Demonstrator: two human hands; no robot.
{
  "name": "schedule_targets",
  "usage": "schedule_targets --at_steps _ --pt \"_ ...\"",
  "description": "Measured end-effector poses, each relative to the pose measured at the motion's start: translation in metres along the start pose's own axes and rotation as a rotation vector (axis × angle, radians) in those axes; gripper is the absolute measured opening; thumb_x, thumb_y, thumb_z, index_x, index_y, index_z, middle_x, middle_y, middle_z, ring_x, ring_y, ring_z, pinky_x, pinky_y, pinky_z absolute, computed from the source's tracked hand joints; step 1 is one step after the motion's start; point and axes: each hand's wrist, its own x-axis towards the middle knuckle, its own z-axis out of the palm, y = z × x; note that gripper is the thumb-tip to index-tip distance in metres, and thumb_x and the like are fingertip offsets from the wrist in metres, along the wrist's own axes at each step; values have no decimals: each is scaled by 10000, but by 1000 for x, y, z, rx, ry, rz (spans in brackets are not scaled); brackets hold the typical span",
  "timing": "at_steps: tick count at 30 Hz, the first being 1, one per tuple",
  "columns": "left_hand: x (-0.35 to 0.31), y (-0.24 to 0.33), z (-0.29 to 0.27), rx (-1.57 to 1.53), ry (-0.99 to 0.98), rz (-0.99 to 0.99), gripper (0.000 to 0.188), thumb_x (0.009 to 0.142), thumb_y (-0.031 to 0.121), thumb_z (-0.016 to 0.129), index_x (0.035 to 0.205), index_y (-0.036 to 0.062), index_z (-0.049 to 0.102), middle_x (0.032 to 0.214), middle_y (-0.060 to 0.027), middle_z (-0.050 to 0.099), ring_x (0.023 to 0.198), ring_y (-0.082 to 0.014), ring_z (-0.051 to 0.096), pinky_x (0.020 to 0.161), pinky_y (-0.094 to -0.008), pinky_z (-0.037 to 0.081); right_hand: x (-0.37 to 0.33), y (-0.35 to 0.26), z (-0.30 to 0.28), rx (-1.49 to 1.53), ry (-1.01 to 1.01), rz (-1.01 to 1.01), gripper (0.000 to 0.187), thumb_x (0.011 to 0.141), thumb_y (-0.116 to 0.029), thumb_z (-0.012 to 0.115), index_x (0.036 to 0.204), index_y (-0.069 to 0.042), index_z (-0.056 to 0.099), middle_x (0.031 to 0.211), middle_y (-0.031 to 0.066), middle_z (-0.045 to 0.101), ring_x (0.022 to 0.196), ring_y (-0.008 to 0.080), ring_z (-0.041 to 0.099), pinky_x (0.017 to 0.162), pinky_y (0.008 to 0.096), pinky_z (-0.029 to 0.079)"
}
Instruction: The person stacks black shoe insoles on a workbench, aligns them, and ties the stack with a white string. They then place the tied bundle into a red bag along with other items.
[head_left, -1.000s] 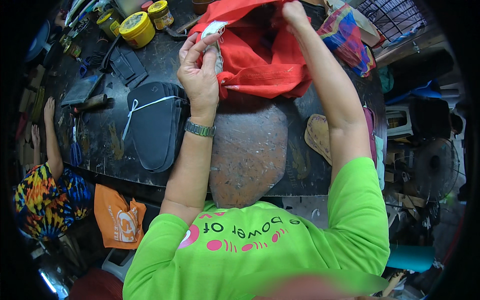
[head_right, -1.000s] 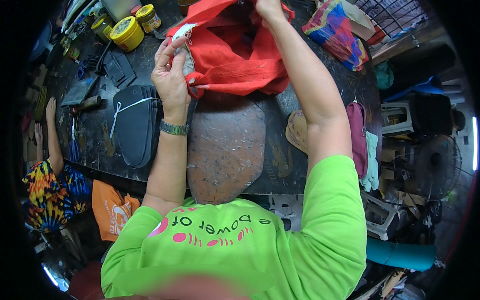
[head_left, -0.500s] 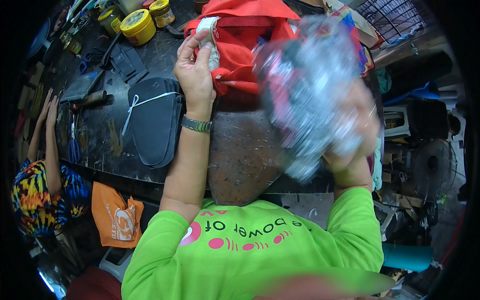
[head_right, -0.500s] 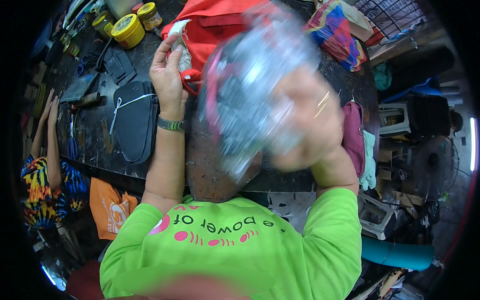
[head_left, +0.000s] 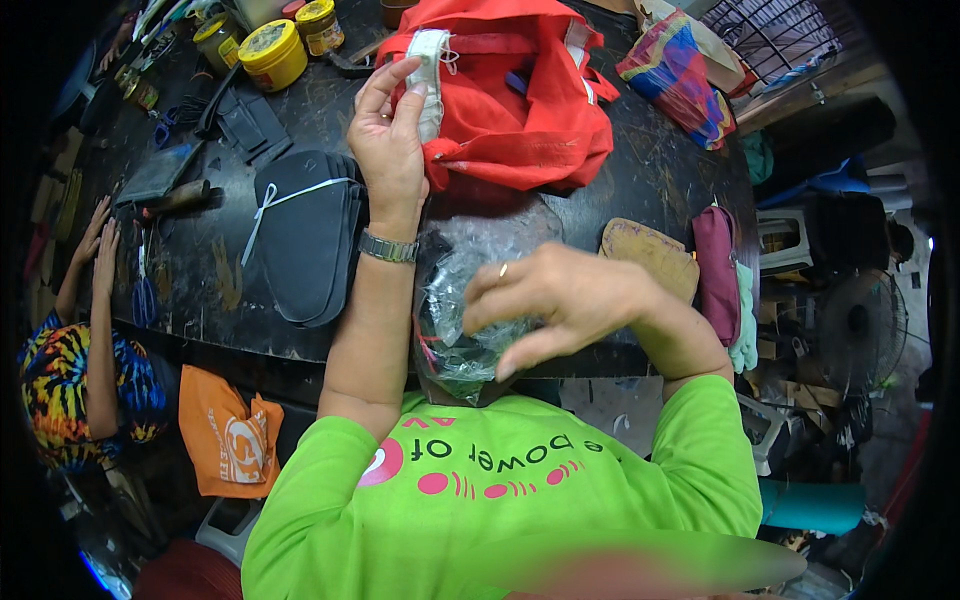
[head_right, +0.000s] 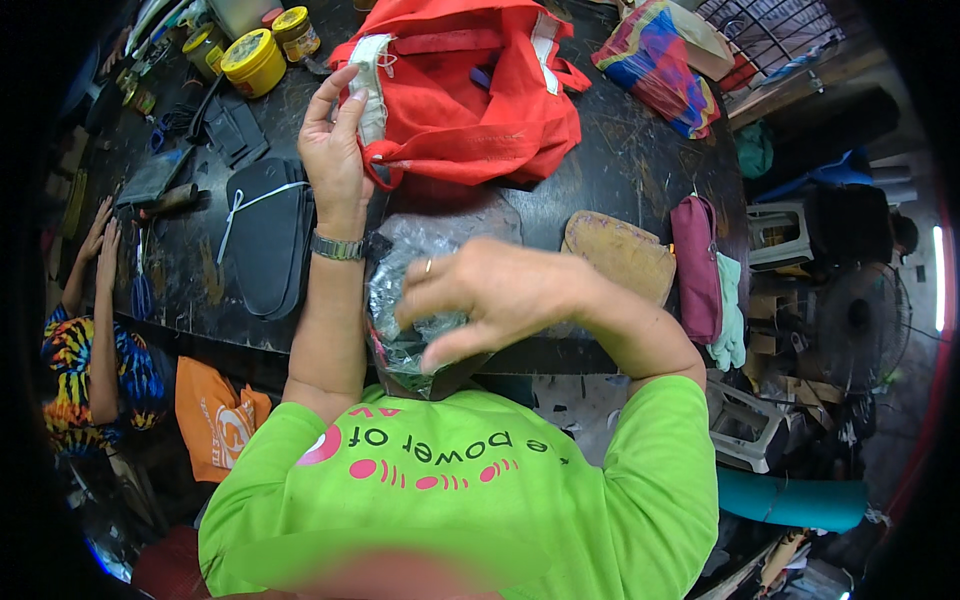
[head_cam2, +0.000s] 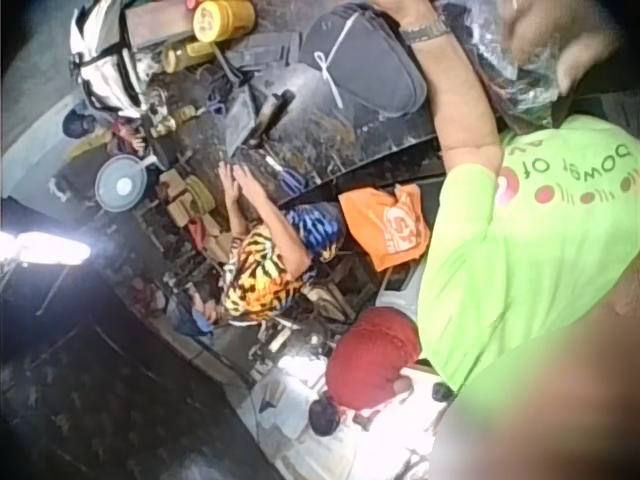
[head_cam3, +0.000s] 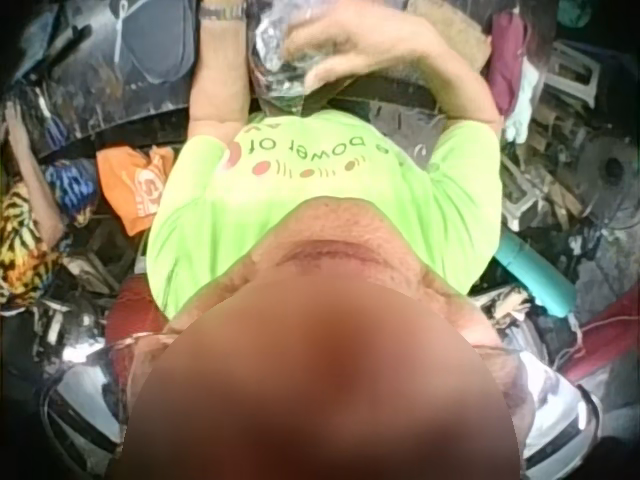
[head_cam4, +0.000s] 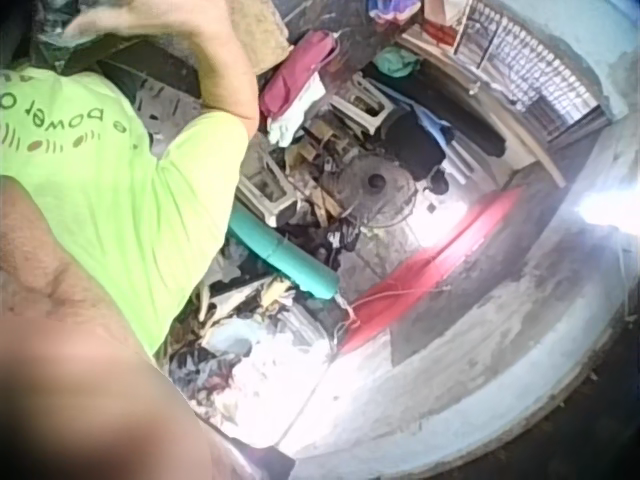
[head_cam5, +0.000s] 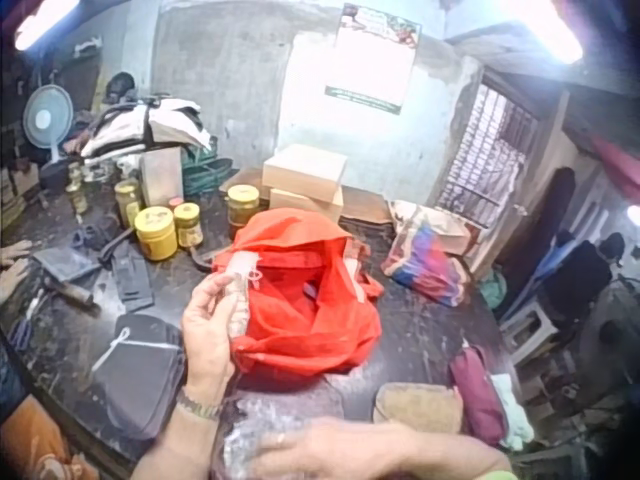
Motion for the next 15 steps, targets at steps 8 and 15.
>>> schedule_targets --at_steps 8,15 --pt "-44 88 33 781 -362 258 465 836 194 757 1284 135 649 1474 -280 379 1345 -402 456 1088 -421 397 -4 4 -42 39 709 377 149 946 -84 661 1049 21 687 941 36 688 814 99 638 732 265 513" --pt "-78 196 -31 648 -756 183 452 814 177 743 1231 10 682 1349 -152 607 1280 -244 555 1104 -391 378 23 -13 -6 957 548 340 464 995 -224 619 1363 33 504 1162 152 645 1008 195 669 879 316 546"
